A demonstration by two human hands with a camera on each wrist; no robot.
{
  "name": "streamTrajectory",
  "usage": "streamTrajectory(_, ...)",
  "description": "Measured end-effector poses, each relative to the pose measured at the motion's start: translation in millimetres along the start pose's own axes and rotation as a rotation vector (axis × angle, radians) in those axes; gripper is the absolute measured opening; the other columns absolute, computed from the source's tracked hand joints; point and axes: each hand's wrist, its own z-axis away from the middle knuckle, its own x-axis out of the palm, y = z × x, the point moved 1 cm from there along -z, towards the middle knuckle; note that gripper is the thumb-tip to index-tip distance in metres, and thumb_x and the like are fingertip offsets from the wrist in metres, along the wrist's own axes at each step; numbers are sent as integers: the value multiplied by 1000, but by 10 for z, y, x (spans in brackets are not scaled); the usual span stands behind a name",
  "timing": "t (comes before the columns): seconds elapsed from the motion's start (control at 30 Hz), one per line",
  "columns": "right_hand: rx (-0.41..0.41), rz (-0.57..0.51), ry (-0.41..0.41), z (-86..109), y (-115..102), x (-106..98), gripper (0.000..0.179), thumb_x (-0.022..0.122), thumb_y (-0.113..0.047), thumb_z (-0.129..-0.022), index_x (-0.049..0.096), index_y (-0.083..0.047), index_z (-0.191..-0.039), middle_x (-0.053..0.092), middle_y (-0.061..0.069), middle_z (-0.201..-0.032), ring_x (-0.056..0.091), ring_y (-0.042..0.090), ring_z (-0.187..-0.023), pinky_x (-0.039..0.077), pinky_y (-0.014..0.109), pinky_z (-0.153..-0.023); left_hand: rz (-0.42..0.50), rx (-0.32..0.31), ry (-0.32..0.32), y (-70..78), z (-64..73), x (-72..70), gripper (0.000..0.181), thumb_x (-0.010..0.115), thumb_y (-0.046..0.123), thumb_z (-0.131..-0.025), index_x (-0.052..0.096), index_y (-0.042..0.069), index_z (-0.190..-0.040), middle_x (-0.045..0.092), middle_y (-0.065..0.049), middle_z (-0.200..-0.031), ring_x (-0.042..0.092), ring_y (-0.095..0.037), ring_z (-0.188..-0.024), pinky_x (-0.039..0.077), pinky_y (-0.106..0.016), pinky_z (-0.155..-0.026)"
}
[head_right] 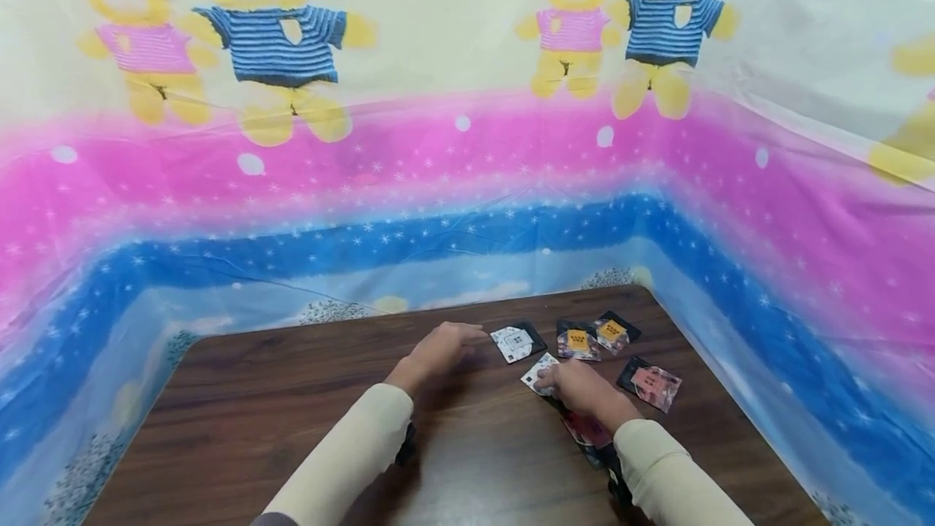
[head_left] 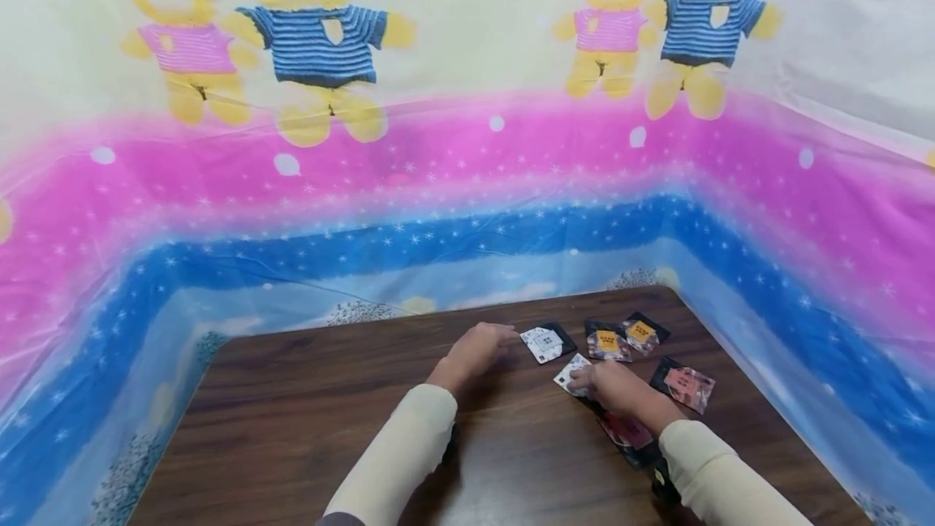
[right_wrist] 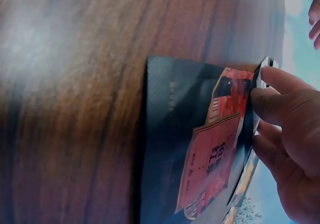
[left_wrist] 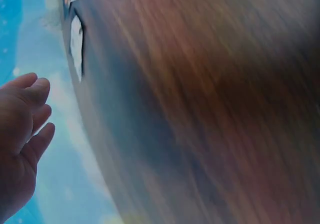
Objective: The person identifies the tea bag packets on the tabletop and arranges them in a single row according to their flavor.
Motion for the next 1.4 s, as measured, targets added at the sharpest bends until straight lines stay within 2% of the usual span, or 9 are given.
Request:
streamTrajectory(0.23,-31,79,18,41,-27,75,40,69,5,-89,77,-16,-123,71,11,-131,68,31,-119,56,48,-94,-75,15,-23,90,-163,181,33,65,7,-99,71,14,-130,72,-2,-129,66,-18,-122,53,-33,-102)
streamTrajectory(0.3,-35,86,23,51,-25,78,40,69,3,-90,76,-16,-124,70,11,-133,68,32,-120,55,49,-95,-91,13,-27,126,-228,219,33,65,7,-99,70,14,-131,71,-1,-130,65,-18,-123,53,-32,-103)
streamTrajectory(0.43,21,65,33,75,15,59,39,69,3,-90,76,-17,-123,70,8,-133,68,30,-121,54,50,-98,-134,16,-45,245,-433,298,38,62,4,-100,68,18,-135,68,1,-137,62,-16,-129,50,-29,-106)
streamTrajectory(0.63,49,37,-13,94,56,79,41,69,3,-91,76,-19,-125,69,7,-135,67,28,-122,53,50,-99,-184,-7,-176,422,-684,429,47,53,3,-104,59,24,-146,54,5,-153,50,-13,-142,45,-28,-112)
streamTrajectory(0.77,29,38,3,76,54,90,41,69,3,-90,76,-19,-124,70,7,-134,68,29,-121,52,52,-100,-268,21,-240,448,-781,465,50,54,4,-104,55,27,-148,48,7,-158,46,-12,-145,44,-27,-113)
streamTrajectory(0.87,22,42,23,48,44,93,40,70,3,-90,77,-19,-123,71,7,-132,69,29,-120,53,52,-99,-316,29,-278,417,-795,494,52,55,7,-103,53,31,-149,49,8,-157,50,-13,-142,46,-28,-111)
streamTrajectory(0.97,21,45,31,46,33,101,40,69,3,-90,77,-18,-122,71,7,-132,69,29,-119,53,51,-99,-330,-6,-295,391,-770,536,53,55,8,-104,52,34,-150,53,9,-153,57,-15,-135,49,-29,-107)
streamTrajectory(1.2,37,51,48,58,16,103,38,70,2,-91,77,-18,-122,72,7,-130,70,28,-118,53,51,-99,-291,-117,-241,389,-750,570,49,54,11,-105,57,40,-144,68,2,-137,67,-18,-120,56,-30,-95)
streamTrajectory(1.4,58,37,37,50,27,89,38,69,1,-92,77,-20,-123,71,6,-131,69,27,-119,53,49,-99,-327,-152,-237,401,-697,521,47,56,15,-105,57,42,-144,70,1,-133,68,-18,-118,57,-31,-93)
